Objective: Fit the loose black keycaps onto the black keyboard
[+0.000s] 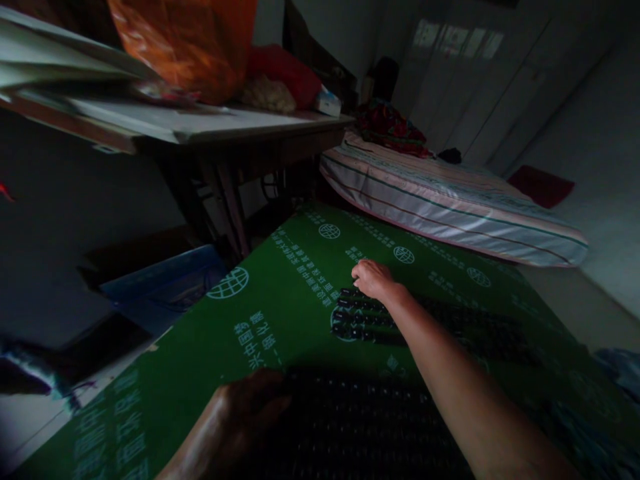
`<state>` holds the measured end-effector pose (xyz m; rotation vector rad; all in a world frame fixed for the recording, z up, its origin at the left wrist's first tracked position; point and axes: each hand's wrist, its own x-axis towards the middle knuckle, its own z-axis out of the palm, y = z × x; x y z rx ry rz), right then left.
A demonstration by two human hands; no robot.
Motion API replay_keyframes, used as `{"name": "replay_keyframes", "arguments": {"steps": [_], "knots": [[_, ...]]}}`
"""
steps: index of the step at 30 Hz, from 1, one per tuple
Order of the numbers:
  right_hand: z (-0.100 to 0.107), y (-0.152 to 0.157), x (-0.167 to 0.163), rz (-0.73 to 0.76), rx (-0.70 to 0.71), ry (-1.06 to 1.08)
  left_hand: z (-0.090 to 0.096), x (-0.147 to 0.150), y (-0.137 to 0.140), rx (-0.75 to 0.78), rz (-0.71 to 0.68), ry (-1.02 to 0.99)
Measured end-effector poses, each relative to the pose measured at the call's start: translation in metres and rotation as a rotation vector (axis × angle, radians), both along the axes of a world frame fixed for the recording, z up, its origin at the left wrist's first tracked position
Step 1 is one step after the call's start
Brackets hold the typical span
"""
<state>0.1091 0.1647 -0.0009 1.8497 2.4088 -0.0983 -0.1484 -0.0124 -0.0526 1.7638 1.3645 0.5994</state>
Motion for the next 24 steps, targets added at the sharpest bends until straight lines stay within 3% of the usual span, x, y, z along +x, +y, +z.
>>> {"name": "replay_keyframes", "arguments": {"steps": [24], "knots": [[-0.02,0.011,0.01,0.125,0.04,0.054,0.017,0.003,0.001,-0.064,-0.026,-0.021]]}}
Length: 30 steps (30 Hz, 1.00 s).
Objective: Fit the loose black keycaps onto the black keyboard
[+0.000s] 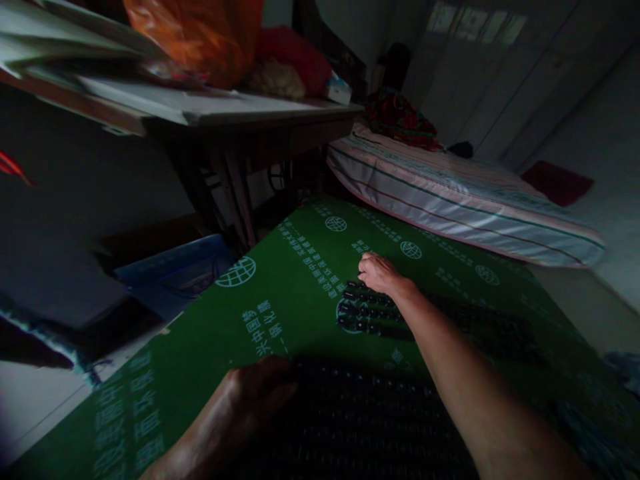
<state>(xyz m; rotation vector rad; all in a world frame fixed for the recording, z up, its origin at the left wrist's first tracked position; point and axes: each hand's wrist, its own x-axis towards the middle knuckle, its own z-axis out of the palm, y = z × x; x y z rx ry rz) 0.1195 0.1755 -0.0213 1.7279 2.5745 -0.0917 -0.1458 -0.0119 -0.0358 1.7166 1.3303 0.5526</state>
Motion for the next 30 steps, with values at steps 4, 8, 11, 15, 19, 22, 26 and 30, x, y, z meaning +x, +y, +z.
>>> {"name": "replay_keyframes", "arguments": {"steps": [4,8,11,15,19,22,26,30], "knots": [[0.0,0.002,0.002,0.012,0.004,0.01,0.003,0.0,-0.001,-0.006,0.004,-0.01],[-0.001,0.003,0.003,0.026,0.005,0.026,0.005,0.0,-0.002,-0.001,0.009,0.001],[-0.002,0.003,0.003,0.028,0.006,0.047,0.006,0.0,-0.002,0.004,0.003,0.01],[-0.001,0.005,0.004,0.006,0.017,0.091,0.008,0.001,-0.001,-0.023,-0.005,0.029],[0.014,-0.009,0.002,-0.029,0.041,0.171,0.012,0.002,0.0,-0.081,0.002,0.029],[0.029,-0.046,-0.006,0.029,0.059,0.398,0.014,0.002,0.001,-0.146,0.008,-0.051],[0.037,-0.122,-0.025,0.176,0.06,0.563,0.013,0.0,0.002,-0.337,0.001,-0.226],[0.026,-0.179,-0.044,0.2,0.068,0.607,0.009,-0.003,0.005,-0.395,-0.024,-0.335]]}}
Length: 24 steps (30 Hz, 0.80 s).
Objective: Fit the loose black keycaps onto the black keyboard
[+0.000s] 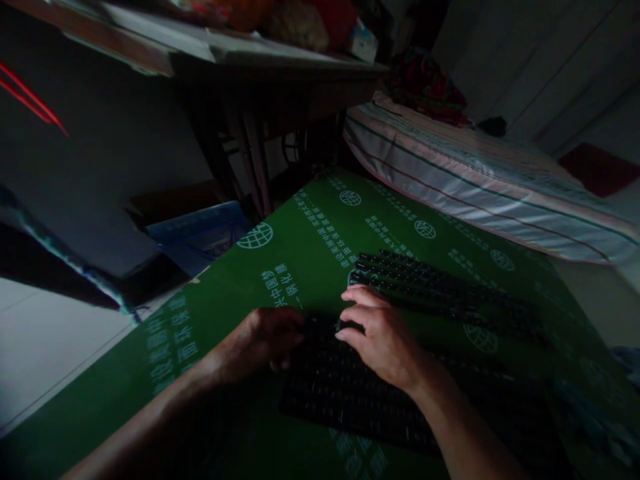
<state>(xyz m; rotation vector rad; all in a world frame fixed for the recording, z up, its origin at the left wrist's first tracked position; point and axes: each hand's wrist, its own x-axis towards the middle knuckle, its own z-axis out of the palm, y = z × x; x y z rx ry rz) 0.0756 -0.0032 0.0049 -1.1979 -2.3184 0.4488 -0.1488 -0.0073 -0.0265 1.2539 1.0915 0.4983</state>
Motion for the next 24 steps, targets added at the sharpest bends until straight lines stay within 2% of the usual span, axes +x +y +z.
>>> {"name": "replay_keyframes", "arguments": {"steps": [3,6,24], "knots": [[-0.01,-0.015,-0.01,0.0,0.041,-0.018,-0.003,-0.001,0.002,-0.012,0.002,-0.04],[-0.015,-0.017,-0.017,0.009,0.07,-0.045,-0.005,-0.001,0.002,-0.012,0.004,-0.067],[-0.021,-0.017,-0.028,0.031,0.125,-0.162,-0.003,0.004,-0.001,0.068,0.0,-0.039]]}}
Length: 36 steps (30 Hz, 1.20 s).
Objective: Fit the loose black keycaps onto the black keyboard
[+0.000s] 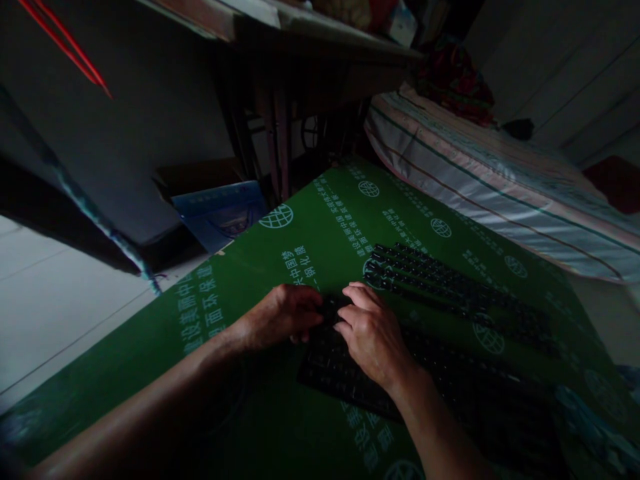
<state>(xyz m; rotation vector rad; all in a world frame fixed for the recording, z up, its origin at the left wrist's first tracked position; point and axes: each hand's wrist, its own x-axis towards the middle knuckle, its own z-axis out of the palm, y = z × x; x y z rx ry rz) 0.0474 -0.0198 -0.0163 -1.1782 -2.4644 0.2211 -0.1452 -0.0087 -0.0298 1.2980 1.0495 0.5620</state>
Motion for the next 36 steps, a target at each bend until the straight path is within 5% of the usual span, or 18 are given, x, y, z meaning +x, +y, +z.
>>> {"name": "replay_keyframes", "arguments": {"steps": [23,32,36], "knots": [[-0.002,-0.001,-0.003,-0.076,-0.091,0.042,0.001,0.003,-0.001,0.032,0.008,0.058],[-0.007,-0.003,-0.003,-0.12,-0.115,0.109,0.005,0.015,-0.002,0.343,0.072,0.475],[-0.01,-0.006,-0.003,-0.148,-0.109,0.158,0.007,0.019,-0.001,0.351,0.086,0.557]]}}
